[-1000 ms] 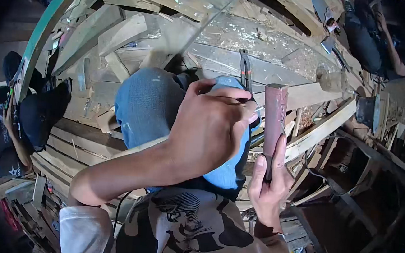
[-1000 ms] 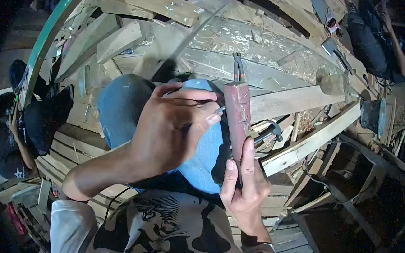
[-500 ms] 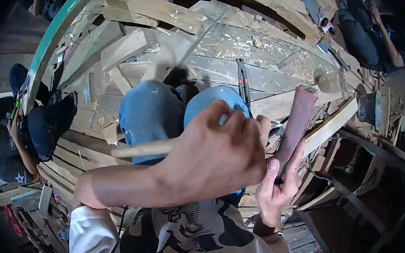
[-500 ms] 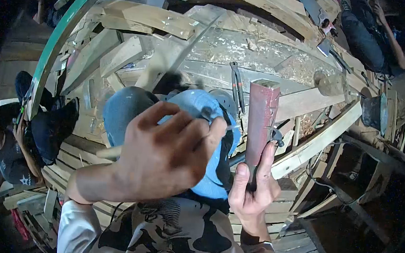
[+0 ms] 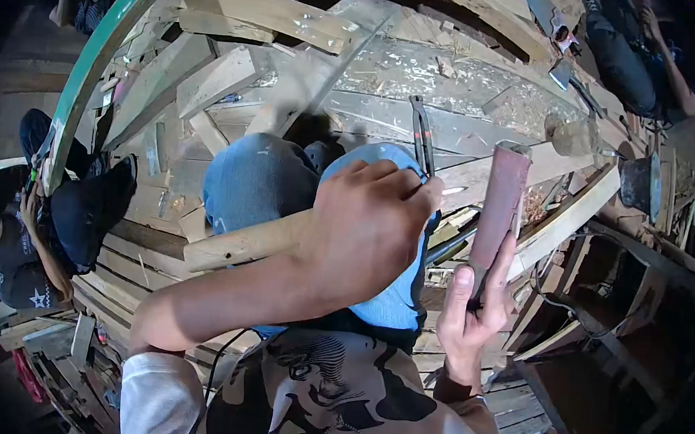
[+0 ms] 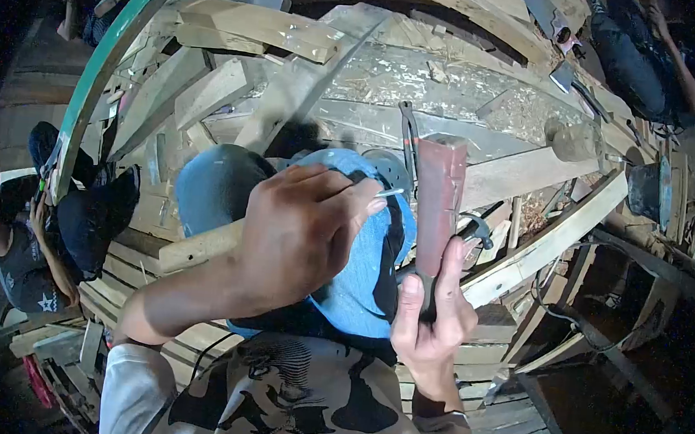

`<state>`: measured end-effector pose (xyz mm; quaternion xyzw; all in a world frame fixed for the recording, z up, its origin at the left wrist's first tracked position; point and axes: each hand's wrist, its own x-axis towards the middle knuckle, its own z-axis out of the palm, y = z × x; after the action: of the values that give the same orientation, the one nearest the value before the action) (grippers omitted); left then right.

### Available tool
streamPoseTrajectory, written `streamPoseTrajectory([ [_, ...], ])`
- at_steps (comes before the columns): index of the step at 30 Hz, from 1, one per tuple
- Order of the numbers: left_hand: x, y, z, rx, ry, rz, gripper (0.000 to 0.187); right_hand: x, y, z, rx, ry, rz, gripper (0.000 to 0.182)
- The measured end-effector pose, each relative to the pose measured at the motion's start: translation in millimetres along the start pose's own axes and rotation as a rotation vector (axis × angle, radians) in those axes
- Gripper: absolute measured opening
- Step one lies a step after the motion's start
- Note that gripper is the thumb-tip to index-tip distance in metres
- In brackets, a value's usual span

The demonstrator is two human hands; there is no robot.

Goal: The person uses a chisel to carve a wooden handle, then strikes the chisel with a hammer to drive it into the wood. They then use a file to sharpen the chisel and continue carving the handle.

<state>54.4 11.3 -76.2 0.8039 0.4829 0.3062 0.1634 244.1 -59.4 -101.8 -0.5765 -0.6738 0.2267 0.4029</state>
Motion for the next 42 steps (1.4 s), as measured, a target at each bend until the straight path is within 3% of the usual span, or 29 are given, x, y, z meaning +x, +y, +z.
streamPoseTrajectory([
  [9, 10.3, -11.0, -8.1, -0.171, -0.081, -0.028, 0.012, 2.8, 2.8, 1.3, 0.019, -0.042, -0.003, 0.055],
  [12, 15.5, -14.6, -16.2, -0.234, -0.219, -0.134, 0.010, 6.1, -3.9, -1.4, 0.039, -0.100, 0.075, 0.051],
  [19, 18.0, -13.5, -12.6, -0.351, -0.160, -0.080, 0.003, 14.3, -6.0, 1.2, -0.016, -0.099, 0.078, 0.050],
  [21, 19.3, -14.8, -16.6, -0.380, -0.265, -0.145, 0.006, 14.1, -4.3, 1.8, -0.046, -0.111, 0.079, 0.050],
  [23, 17.8, -17.5, -12.7, -0.386, -0.257, -0.167, 0.007, 12.0, -4.6, 2.5, -0.124, -0.070, -0.038, 0.050],
  [26, 18.2, -18.7, -9.9, -0.353, -0.195, -0.070, 0.005, 9.4, 2.5, 0.7, -0.156, -0.073, -0.076, 0.049],
  [32, 18.4, -18.3, -16.0, -0.370, -0.273, -0.122, 0.006, 18.8, -3.1, 3.3, -0.229, -0.077, -0.117, 0.050],
  [35, 16.2, -16.1, -13.9, -0.370, -0.222, -0.139, 0.005, 5.4, -0.4, 3.2, -0.261, -0.278, 0.083, 0.049],
  [40, 19.0, -16.2, -12.2, -0.405, -0.223, -0.111, 0.006, 25.0, -0.3, 13.7, -0.303, -0.025, 0.048, 0.050],
  [41, 19.4, -16.6, -13.4, -0.410, -0.220, -0.108, 0.006, 26.5, -10.7, 6.5, -0.242, -0.056, 0.237, 0.049],
  [42, 20.0, -17.8, -15.3, -0.385, -0.239, -0.108, 0.005, 25.9, -2.5, 4.1, -0.254, 0.004, 0.122, 0.050],
])
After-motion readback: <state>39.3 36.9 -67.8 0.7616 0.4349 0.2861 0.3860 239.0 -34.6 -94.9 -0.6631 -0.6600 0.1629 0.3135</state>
